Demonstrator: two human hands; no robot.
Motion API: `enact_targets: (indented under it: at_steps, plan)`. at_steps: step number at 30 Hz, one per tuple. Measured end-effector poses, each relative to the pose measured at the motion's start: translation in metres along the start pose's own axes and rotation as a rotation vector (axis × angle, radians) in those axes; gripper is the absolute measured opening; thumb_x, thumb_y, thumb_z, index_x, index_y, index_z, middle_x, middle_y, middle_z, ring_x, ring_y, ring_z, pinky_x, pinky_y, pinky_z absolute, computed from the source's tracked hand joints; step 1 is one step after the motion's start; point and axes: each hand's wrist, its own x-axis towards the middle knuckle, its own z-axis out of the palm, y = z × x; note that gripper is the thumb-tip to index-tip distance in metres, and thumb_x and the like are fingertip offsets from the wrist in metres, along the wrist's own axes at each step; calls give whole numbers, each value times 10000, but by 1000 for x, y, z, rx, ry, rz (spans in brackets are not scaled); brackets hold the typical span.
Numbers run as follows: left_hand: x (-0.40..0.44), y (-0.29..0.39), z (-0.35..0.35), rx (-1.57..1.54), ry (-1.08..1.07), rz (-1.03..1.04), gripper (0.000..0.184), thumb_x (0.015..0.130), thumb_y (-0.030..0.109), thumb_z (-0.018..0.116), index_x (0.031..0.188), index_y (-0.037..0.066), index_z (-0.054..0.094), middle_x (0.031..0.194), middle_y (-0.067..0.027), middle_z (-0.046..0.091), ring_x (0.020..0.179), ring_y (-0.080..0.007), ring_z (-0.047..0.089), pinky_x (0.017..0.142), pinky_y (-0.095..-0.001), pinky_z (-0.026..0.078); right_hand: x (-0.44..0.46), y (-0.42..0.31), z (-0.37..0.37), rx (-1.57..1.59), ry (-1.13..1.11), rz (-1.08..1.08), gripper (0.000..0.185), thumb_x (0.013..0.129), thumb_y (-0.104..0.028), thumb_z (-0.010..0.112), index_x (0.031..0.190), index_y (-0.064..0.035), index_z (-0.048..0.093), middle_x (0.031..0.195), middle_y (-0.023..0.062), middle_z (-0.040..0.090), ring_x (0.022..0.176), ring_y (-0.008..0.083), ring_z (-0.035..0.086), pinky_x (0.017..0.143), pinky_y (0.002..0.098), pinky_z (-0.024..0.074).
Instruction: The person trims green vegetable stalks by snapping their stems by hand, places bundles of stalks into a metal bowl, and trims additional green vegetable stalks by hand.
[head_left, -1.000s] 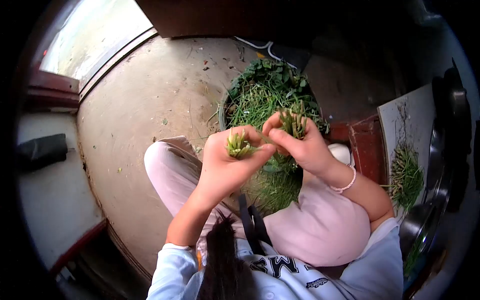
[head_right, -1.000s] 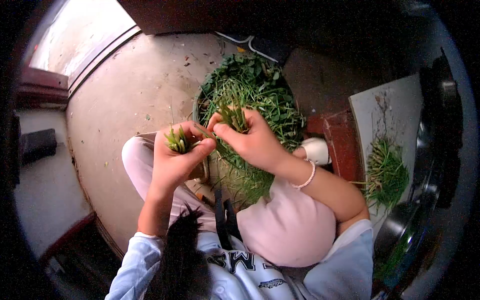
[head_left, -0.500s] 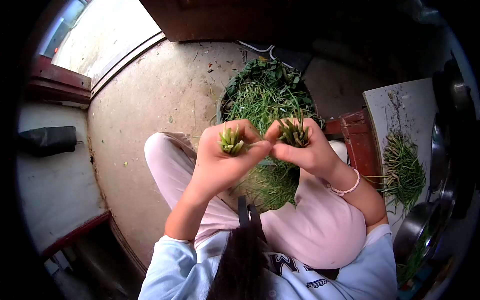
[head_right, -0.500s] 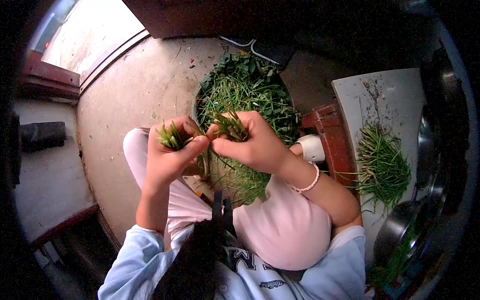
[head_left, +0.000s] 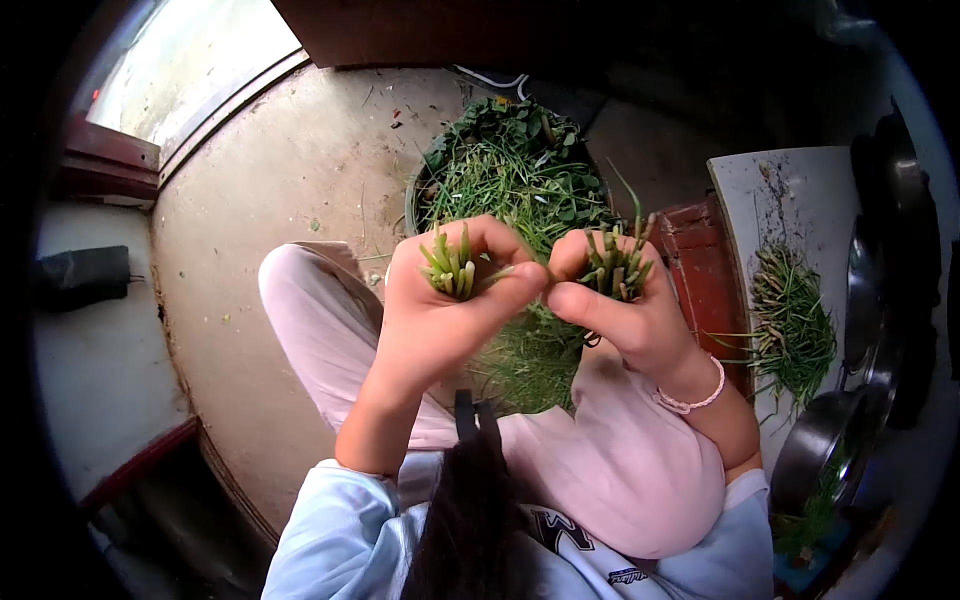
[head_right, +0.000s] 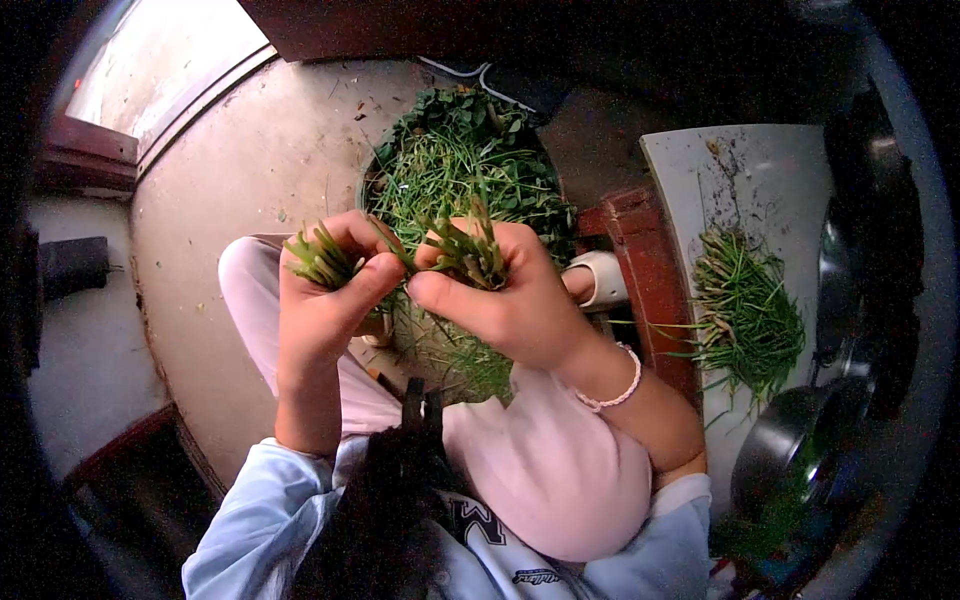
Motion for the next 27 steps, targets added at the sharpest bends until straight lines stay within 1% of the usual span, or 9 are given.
enact_targets:
  at_steps: [6, 12, 14, 16, 18, 20, 22, 26, 27]
  plan:
    - [-12, 0, 3, -80, 33, 57, 58, 715, -16, 557, 676, 8, 522, 607, 40, 498, 534, 2, 397, 465, -144, 316, -9, -4, 3, -108, 2, 44, 57, 721, -53, 567, 722, -19, 522, 633, -49, 473, 582, 24, 413, 514, 176, 333]
    - [-33, 16, -6, 35, 16, 108, 51, 709, -5, 562, 681, 4, 519, 604, 19, 506, 543, -26, 430, 488, -162, 357, -13, -20, 15, -263, -64, -76, 84, 741, -86, 559, 713, -24, 510, 681, -18, 479, 615, 43, 421, 551, 185, 343]
    - [-43, 25, -9, 49, 55, 142, 53, 710, -4, 561, 682, 2, 517, 602, 13, 503, 543, -33, 433, 489, -166, 359, -15, -37, 31, -243, -65, -42, 102, 721, -88, 599, 739, -22, 524, 707, -12, 499, 639, 44, 444, 575, 189, 366]
    - [-53, 31, -12, 38, 68, 163, 52, 714, -5, 558, 689, 1, 513, 599, 13, 500, 545, -34, 434, 491, -169, 362, -17, -50, 46, -369, -109, -11, 148, 694, -90, 644, 771, -18, 540, 716, -8, 518, 667, 42, 465, 599, 191, 387]
    - [-64, 34, -11, 21, 83, 185, 51, 717, -7, 555, 695, 0, 510, 596, 12, 497, 547, -35, 435, 494, -171, 364, -23, -55, 55, -425, -120, 0, 187, 679, -97, 669, 792, -9, 550, 706, -15, 534, 672, 37, 480, 597, 180, 394]
    - [-73, 33, -6, -54, 149, 256, 48, 726, -12, 544, 709, 1, 501, 599, 10, 491, 549, -36, 432, 498, -171, 365, -29, -60, 65, -320, -90, 204, 164, 688, -93, 660, 772, -5, 548, 677, -30, 532, 632, 27, 471, 559, 169, 388]
    - [-81, 32, -8, -94, 120, 294, 47, 732, -19, 531, 714, 4, 494, 606, -7, 502, 551, -45, 448, 495, -177, 371, -33, -67, 76, -349, -134, 199, 132, 705, -90, 640, 746, -5, 548, 662, -39, 525, 610, 19, 456, 526, 168, 374]
    - [-96, 34, -9, -77, 142, 338, 67, 709, -16, 547, 686, 8, 489, 607, -41, 524, 544, -91, 493, 474, -209, 383, -50, -70, 94, -378, -34, 166, 87, 729, -75, 597, 720, -2, 551, 623, -44, 508, 584, 10, 420, 487, 174, 342]
    - [-98, 32, -10, 55, 173, 389, 74, 690, -7, 561, 674, 11, 491, 598, -49, 516, 524, -113, 490, 468, -221, 382, -54, -72, 98, -470, -3, 148, 81, 728, -71, 595, 717, -1, 555, 618, -43, 506, 584, 9, 416, 488, 176, 341]
